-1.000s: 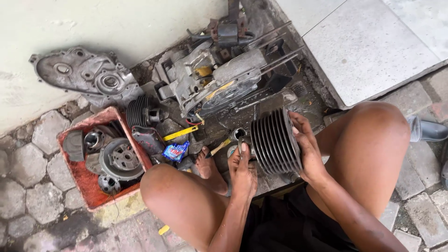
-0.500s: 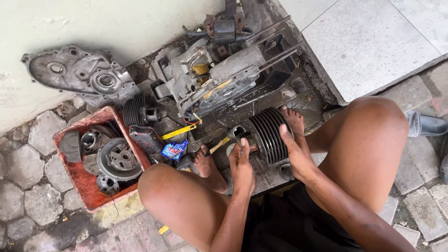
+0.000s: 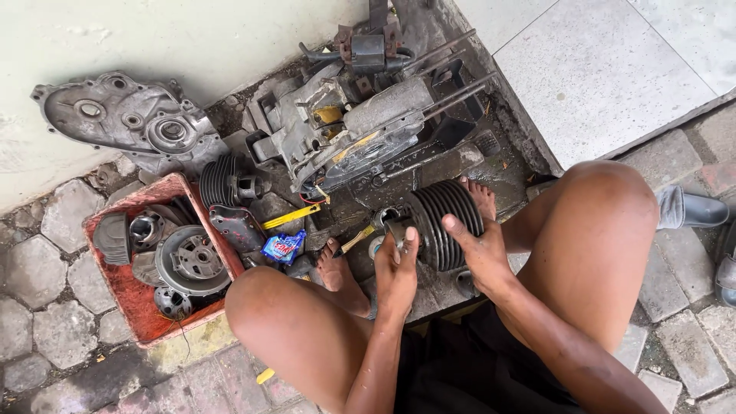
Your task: Cleaning a motorcycle engine cylinder block using a brush and liquid cleaner
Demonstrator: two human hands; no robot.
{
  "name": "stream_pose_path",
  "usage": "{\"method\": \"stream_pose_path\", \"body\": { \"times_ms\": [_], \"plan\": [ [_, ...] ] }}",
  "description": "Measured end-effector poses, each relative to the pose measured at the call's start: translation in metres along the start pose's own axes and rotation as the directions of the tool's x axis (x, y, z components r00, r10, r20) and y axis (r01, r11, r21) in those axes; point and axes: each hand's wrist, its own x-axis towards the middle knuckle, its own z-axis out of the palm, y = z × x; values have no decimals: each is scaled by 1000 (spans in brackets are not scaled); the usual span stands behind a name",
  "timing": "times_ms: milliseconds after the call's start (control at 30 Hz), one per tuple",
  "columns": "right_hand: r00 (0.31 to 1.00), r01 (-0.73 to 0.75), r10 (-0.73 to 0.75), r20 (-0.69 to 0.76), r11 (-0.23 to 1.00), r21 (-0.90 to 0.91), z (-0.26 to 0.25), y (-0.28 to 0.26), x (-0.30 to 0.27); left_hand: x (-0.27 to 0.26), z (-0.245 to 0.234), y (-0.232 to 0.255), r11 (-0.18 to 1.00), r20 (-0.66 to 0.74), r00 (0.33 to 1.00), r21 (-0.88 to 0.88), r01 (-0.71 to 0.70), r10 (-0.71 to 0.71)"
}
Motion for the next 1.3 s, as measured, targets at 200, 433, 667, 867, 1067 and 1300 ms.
{"method": "stream_pose_path", "body": {
  "times_ms": [200, 433, 667, 867, 1067, 1300],
  "plan": [
    [990, 19, 72, -123, 786, 617, 20, -44, -36, -19, 1, 79, 738, 117, 781, 267, -620, 614],
    [951, -306, 153, 269, 599, 740, 3, -77, -31, -20, -20, 147, 725, -33, 755, 309, -616, 655],
    [933, -261, -8, 360, 674, 691, 52, -191, -70, 27, -7, 151, 860, -3, 877, -191, -473, 481],
    [879, 142, -375, 295, 795, 590, 74, -169, -25, 44, -14, 165, 855, -259, 861, -175, -488, 438],
    [842, 353, -527, 117, 702, 619, 83, -134, -5, 56, -29, 162, 841, -152, 830, 15, -541, 537],
    [804, 445, -591, 68, 673, 591, 83, -125, 1, 62, -12, 154, 738, -180, 726, 0, -675, 664]
  ]
}}
